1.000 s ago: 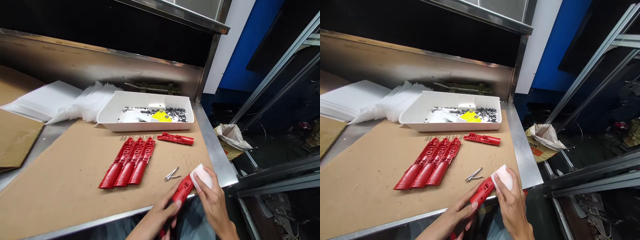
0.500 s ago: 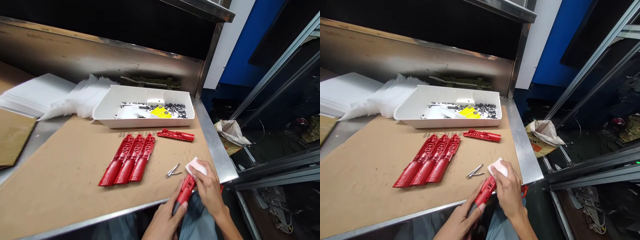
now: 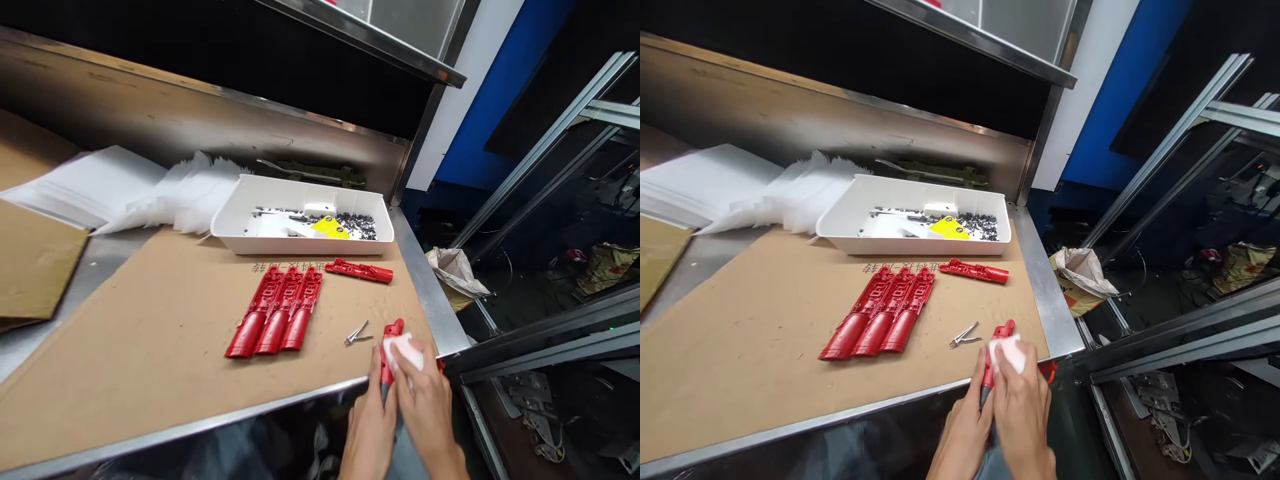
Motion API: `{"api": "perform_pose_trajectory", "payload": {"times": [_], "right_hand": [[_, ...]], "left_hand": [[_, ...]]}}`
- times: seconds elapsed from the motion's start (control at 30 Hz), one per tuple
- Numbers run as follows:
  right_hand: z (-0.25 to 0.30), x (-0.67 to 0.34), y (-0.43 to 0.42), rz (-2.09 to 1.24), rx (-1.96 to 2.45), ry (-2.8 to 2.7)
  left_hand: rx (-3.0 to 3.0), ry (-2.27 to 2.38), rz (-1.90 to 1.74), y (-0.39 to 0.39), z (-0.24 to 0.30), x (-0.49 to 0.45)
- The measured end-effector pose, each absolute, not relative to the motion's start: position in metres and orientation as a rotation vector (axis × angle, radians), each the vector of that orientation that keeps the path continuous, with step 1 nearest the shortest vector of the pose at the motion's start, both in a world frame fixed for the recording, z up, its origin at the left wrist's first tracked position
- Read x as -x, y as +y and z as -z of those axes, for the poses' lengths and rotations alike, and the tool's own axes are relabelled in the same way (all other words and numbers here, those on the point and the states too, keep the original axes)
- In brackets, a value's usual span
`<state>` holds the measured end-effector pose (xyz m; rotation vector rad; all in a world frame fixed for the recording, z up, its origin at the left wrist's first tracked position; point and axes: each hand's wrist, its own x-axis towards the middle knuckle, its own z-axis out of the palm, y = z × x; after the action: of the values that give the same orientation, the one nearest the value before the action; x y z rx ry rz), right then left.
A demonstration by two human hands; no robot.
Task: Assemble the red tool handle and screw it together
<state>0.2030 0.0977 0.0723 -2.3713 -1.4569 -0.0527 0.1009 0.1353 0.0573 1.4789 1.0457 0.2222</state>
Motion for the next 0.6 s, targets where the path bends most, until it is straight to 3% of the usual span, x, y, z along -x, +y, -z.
{"api": "perform_pose_trajectory", "payload": {"times": [0.4, 0.6], "right_hand": [[-0.101, -0.182, 0.123, 0.078, 2.756, -1.444], [-0.099, -0.188, 0.124, 0.04, 2.67, -1.494]], "left_hand": [[-1.56, 1.033, -0.164, 0.133, -0.062, -0.105], [-1.545, 0.992, -0.166, 0.133, -0.069, -0.105]]}}
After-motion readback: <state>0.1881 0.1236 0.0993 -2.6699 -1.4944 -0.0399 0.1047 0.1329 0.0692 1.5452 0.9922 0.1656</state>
